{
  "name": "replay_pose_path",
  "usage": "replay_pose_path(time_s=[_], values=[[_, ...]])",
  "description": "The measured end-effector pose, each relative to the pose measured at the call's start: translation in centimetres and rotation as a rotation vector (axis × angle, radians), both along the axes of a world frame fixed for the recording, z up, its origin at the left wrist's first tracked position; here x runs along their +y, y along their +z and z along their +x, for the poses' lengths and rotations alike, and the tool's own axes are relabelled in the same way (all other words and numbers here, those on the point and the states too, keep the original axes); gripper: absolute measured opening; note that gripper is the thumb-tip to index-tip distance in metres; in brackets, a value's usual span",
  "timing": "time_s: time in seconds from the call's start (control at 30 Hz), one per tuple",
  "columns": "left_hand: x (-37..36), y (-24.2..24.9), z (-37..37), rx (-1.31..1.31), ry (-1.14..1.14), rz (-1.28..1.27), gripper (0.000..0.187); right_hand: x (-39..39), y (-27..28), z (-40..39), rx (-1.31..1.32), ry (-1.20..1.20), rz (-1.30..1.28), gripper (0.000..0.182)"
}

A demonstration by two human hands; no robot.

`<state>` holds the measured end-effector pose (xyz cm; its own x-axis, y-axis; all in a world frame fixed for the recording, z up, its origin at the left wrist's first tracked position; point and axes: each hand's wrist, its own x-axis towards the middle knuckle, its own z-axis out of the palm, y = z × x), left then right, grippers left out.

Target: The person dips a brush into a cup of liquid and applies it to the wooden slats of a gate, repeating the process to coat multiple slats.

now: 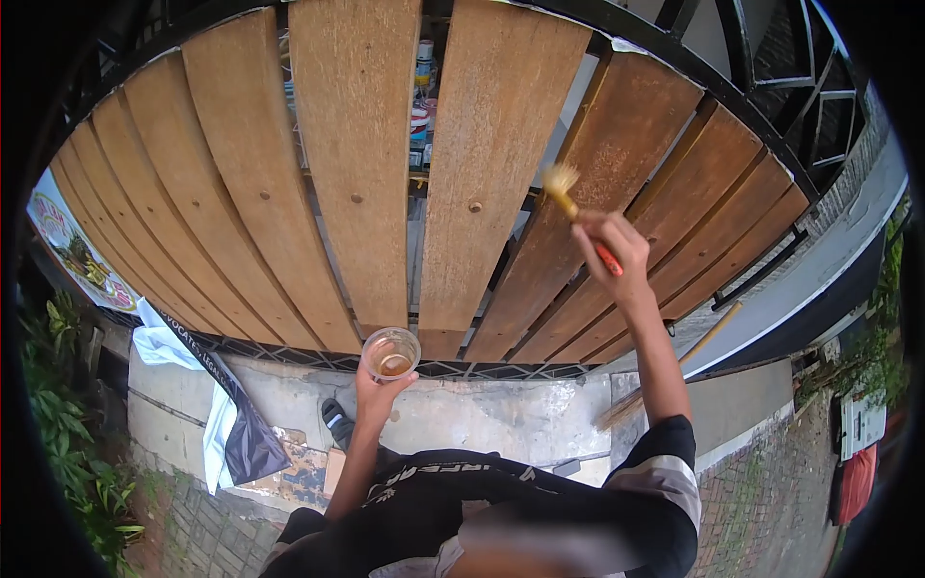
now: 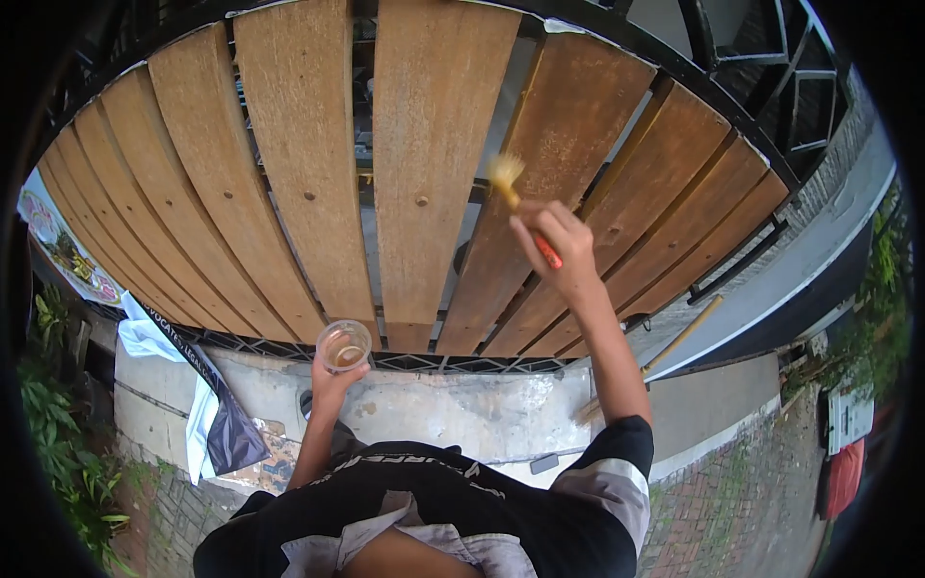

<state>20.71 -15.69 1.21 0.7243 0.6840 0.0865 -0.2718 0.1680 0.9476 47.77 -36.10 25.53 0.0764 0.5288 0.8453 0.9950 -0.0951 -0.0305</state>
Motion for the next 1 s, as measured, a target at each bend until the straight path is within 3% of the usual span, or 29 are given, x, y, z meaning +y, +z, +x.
replay_pose_path(time_s=[0.07, 0.13, 0.3, 0.4, 0.53, 0.63, 0.67, 0.7, 0.77, 0.9, 1.0], values=[[0.1, 0.7, 0.1, -0.004, 0.012, -0.003, 0.072, -0.5, -2.8, -0.6, 0.230, -0.008, -0.557, 0.015], [0.0, 0.8, -0.2, 0.016, -0.006, 0.004, 0.072, -0.6, -4.3, -1.1, 0.231, 0.019, -0.615, 0.016], [0.3, 1.4, 0.2, 0.036, -0.040, 0.035, 0.071, -0.5, 2.6, -2.0, -0.325, -0.053, 0.318, 0.018], [-0.6, 2.7, 0.2, 0.046, 0.059, 0.082, 0.070, -0.4, 0.0, 0.5, -0.313, -0.094, 0.438, 0.018], [-2.1, 2.2, -2.0, 0.013, 0.145, 0.061, 0.070, -0.5, -12.8, 1.6, -0.106, 0.007, 0.071, 0.019], [-3.5, 1.2, -4.8, -0.001, 0.232, -0.012, 0.073, -1.9, -22.7, 0.5, 0.230, -0.039, -0.322, 0.015], [-4.2, 0.8, -5.9, 0.009, 0.254, -0.017, 0.073, -1.8, -24.0, -0.1, 0.338, -0.065, -0.499, 0.015], [-4.7, 0.4, -6.9, 0.030, 0.266, -0.049, 0.074, -1.7, -24.6, 0.2, 0.341, -0.039, -0.502, 0.015], [-5.4, 0.9, -8.8, 0.119, 0.295, -0.066, 0.076, -1.0, -22.6, -0.2, 0.295, -0.023, -0.314, 0.013], [-5.6, -1.4, -10.7, 0.143, 0.363, -0.050, 0.074, 0.6, -13.3, -1.5, 0.144, -0.075, 0.264, 0.011], [-5.4, -0.1, -10.4, 0.143, 0.367, -0.063, 0.074, 0.8, -14.2, -2.0, 0.263, -0.105, 0.460, 0.010]])
